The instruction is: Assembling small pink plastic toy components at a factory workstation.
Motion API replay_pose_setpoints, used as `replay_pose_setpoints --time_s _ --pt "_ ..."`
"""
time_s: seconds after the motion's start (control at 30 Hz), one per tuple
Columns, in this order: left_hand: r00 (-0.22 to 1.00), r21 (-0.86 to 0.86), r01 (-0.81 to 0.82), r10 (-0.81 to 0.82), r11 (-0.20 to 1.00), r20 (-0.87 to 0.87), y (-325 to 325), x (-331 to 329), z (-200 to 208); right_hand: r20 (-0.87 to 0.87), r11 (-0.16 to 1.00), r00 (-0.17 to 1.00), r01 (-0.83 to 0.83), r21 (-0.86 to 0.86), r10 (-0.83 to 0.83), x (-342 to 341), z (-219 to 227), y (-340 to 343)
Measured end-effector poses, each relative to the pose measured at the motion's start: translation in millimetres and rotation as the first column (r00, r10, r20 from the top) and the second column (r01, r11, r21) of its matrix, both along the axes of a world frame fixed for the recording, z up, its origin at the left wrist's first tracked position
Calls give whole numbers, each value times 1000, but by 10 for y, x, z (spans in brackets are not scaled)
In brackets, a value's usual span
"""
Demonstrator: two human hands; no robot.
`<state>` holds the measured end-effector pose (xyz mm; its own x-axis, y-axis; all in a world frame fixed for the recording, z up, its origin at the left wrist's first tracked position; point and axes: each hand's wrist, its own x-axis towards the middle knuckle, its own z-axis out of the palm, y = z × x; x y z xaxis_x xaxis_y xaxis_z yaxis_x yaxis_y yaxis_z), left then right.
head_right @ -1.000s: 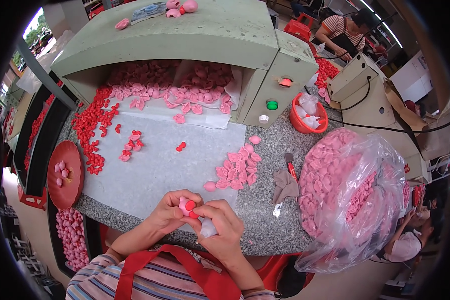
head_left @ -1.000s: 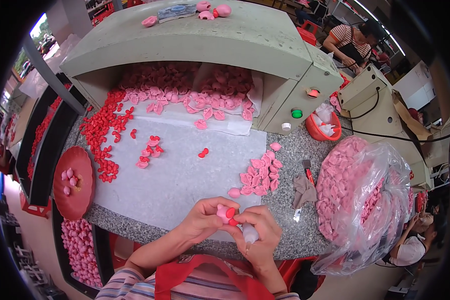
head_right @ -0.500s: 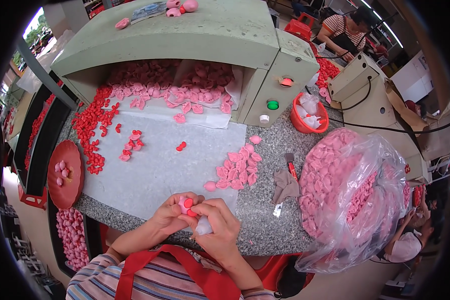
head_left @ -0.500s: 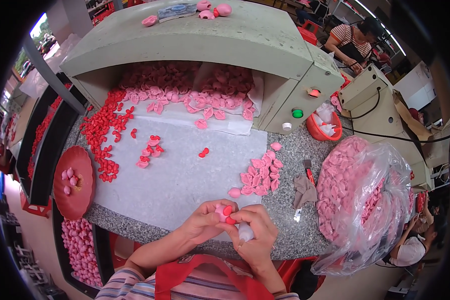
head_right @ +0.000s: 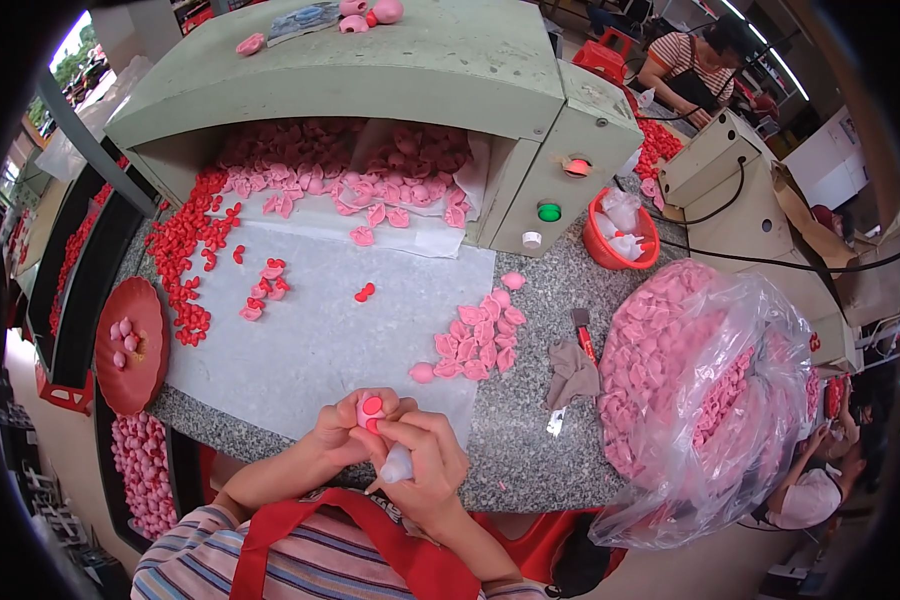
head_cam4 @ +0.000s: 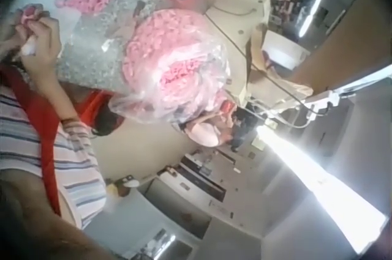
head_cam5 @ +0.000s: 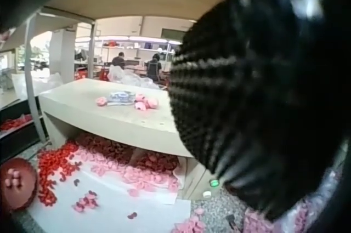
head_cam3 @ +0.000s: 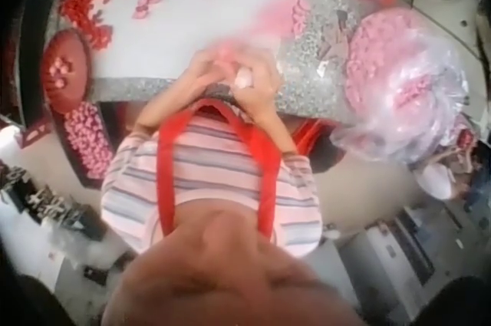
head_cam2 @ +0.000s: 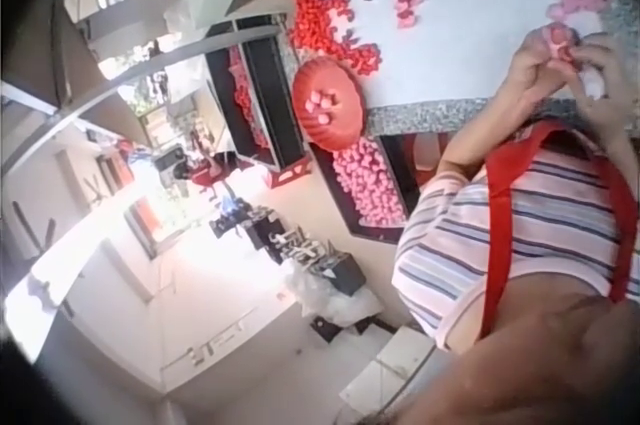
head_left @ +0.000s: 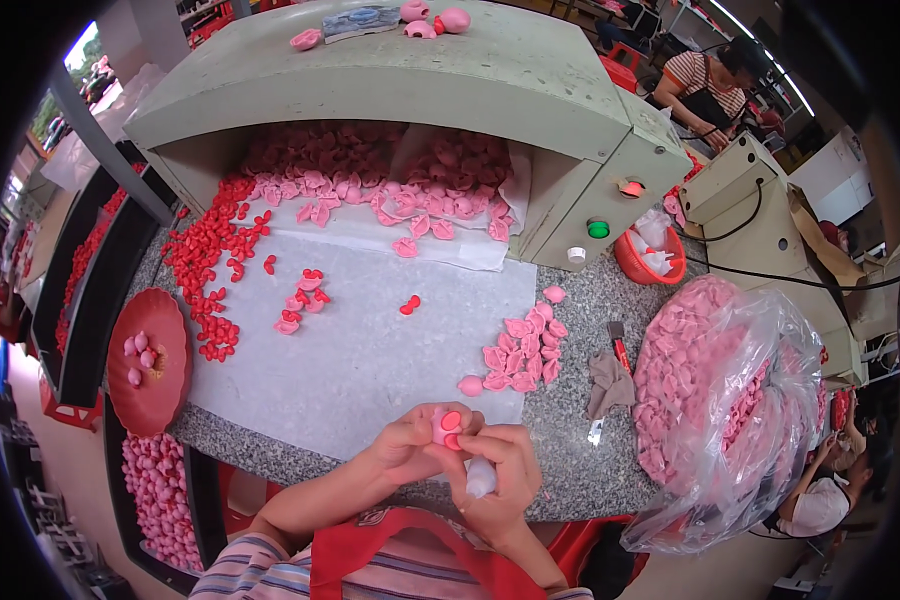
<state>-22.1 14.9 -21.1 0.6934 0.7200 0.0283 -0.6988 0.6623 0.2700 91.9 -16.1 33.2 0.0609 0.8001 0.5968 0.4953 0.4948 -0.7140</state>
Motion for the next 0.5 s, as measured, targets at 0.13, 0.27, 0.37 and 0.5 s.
replay_pose_setpoints --time_s 0.13,0.27,0.37,0.5 --pt "1000 63 -5 6 998 -17 25 -8 47 -53 1000 999 4 9 -3 -16 -20 -42" --pt "1000 114 2 0 994 -12 44 -24 21 -47 1000 999 -11 18 12 -22 -5 -43" --pt "1000 151 15 -16 988 5 46 -54 -51 -33 1000 999 -7 9 7 -24 -13 -60" --pt "999 135 46 -46 990 -5 55 -100 -134 -31 1000 999 -15 21 16 -15 -39 -65"
